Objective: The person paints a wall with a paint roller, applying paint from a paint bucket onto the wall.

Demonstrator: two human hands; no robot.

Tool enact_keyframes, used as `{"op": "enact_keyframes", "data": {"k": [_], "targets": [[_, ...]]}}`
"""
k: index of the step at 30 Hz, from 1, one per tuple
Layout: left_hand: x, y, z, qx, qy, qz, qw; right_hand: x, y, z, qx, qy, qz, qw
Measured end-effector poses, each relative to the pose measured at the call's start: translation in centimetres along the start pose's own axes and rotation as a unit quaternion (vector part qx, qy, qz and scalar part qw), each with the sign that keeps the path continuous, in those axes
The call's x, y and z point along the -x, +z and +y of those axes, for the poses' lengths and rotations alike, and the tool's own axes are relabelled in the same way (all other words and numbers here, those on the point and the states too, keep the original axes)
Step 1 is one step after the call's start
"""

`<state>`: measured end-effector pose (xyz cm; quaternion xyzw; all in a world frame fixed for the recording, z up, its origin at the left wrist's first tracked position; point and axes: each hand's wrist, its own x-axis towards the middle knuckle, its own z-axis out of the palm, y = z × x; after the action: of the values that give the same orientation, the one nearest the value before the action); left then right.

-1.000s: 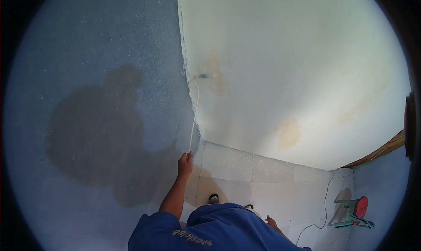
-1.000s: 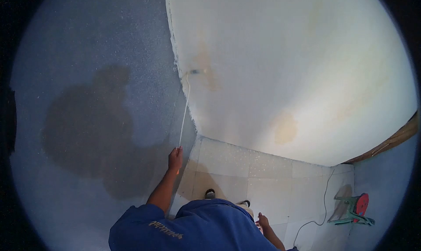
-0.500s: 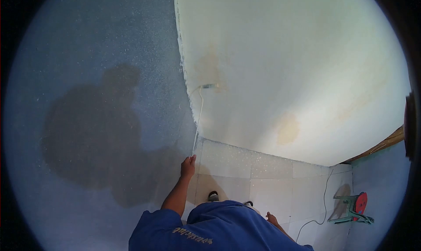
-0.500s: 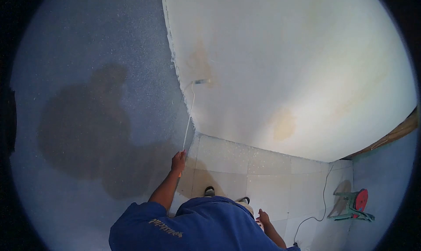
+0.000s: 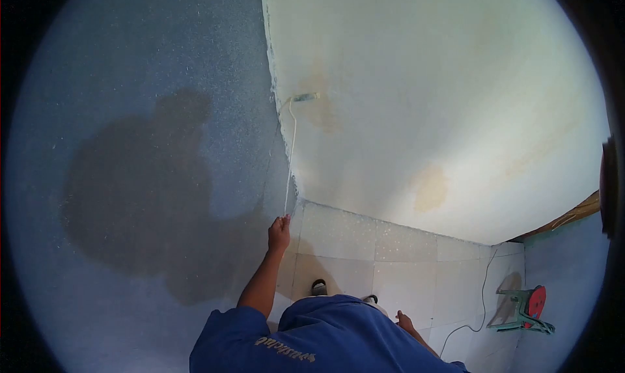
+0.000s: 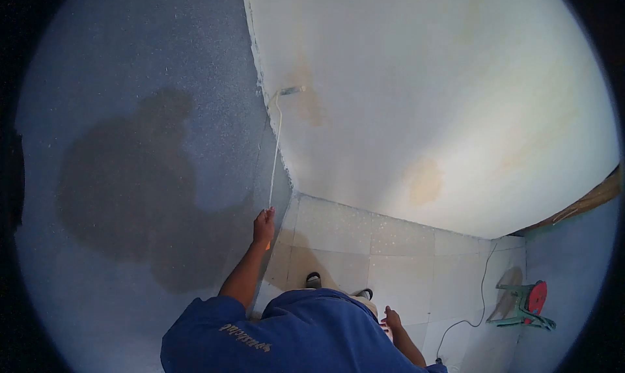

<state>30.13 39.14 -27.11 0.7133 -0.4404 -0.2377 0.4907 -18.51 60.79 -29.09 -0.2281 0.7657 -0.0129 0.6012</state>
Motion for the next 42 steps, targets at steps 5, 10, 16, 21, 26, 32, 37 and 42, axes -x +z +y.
{"op": "enact_keyframes", "data": {"k": [5,10,16,21,26,32,37,42], "targets": [[1.2,0.7,-2.7,-0.065,-0.04,-0.037,0.996,-1.2,0.2,0.5,-0.027,-0.008,-0.004,1.0],[2.6,0.7,-4.6,-0.09,-0.059,-0.071,0.992,-1.3,-0.2,0.9,-0.015,-0.008,-0.002,1.0],[2.5,-0.5,-3.3,-0.072,-0.048,-0.068,0.994,-0.7,0.0,0.3,0.002,-0.007,0.036,0.999],[1.8,-0.4,-1.8,-0.068,-0.045,-0.059,0.995,-1.8,-0.2,0.5,0.008,0.002,-0.002,1.0],[2.6,-0.2,-0.5,-0.081,-0.056,-0.093,0.991,-2.9,-0.1,0.0,-0.019,-0.022,-0.014,0.999],[3.4,1.0,-1.7,-0.076,-0.054,-0.079,0.993,-2.9,-0.2,0.0,-0.005,-0.029,-0.004,1.0],[3.1,1.0,-1.5,-0.048,-0.036,-0.066,0.996,-1.9,-0.6,0.6,0.004,-0.024,0.003,1.0],[2.4,0.7,-0.9,-0.052,-0.064,-0.082,0.993,-2.0,-0.8,1.2,0.014,-0.006,0.001,1.0]]}}
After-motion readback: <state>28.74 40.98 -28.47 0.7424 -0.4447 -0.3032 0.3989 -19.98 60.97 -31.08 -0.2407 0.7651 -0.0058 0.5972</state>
